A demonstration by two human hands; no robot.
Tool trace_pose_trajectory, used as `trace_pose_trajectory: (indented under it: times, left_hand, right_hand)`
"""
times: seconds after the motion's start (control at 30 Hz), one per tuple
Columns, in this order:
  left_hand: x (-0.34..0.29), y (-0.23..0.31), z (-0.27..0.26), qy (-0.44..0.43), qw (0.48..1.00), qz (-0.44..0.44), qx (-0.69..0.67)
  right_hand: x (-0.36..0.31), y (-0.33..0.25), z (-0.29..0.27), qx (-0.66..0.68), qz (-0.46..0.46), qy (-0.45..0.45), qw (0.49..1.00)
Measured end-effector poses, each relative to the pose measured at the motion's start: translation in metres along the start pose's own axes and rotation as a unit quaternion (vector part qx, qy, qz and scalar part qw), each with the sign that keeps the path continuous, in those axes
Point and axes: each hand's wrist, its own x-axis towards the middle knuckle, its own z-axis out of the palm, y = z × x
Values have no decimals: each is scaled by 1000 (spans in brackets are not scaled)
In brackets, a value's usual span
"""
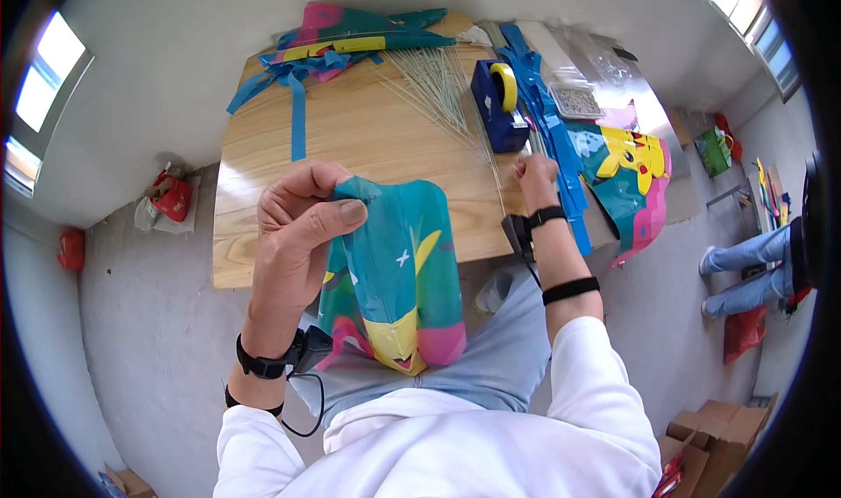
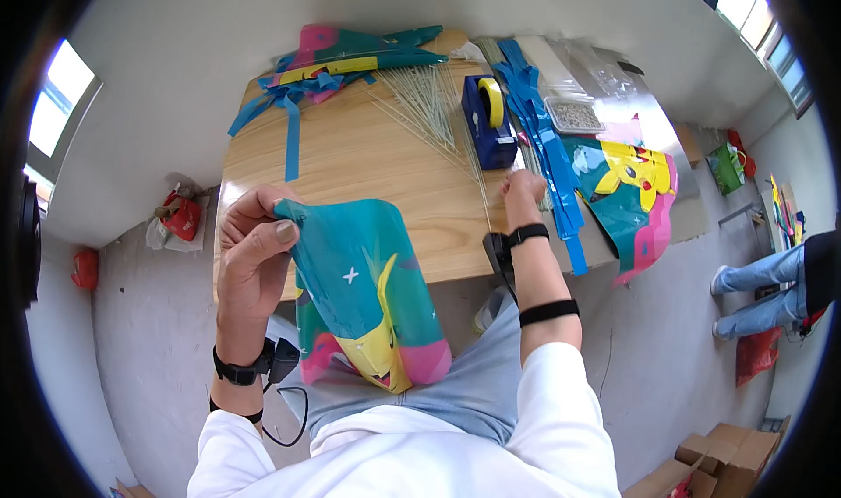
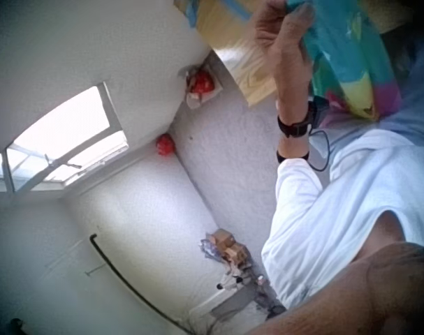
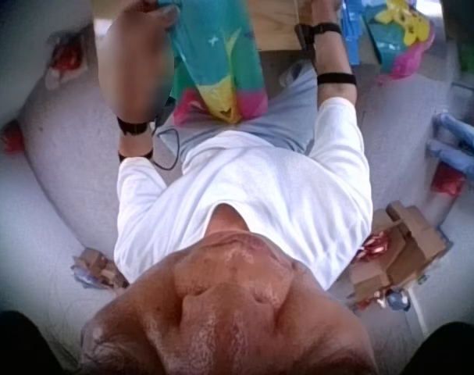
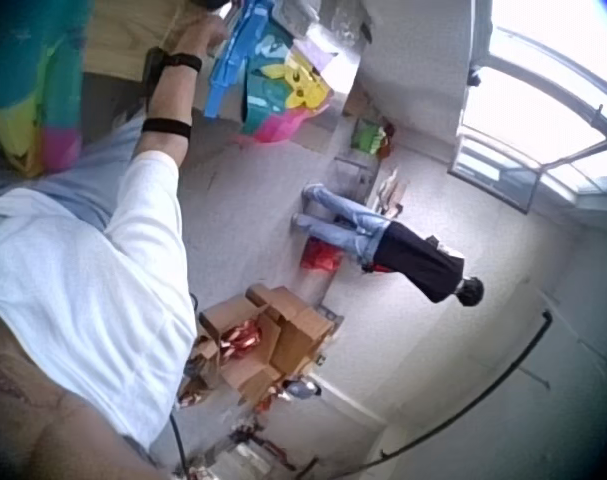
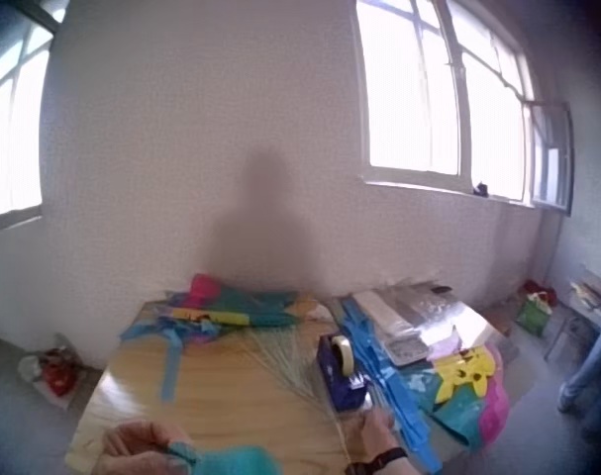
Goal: The person sits on the floor and assembles a Pikachu-themed kite by inserting a thin stick into a sleeve on the kite's surface. They smooth the material around the stick and then attach a blue ribbon to the top of the kite.
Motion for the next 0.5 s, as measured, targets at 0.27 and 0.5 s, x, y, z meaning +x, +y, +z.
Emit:
trace_pose_trajectory:
  times: [0.27,0.5]
  left_hand:
    - [8,-4,0,-15,999,-33,-3]
    - [8,-9,4,-58,996,-51,-49]
  right_hand:
    - [-167,-142,-19,-139,-332,-431,828]
    - [-332,-207,-19,-352,-621,-518,472]
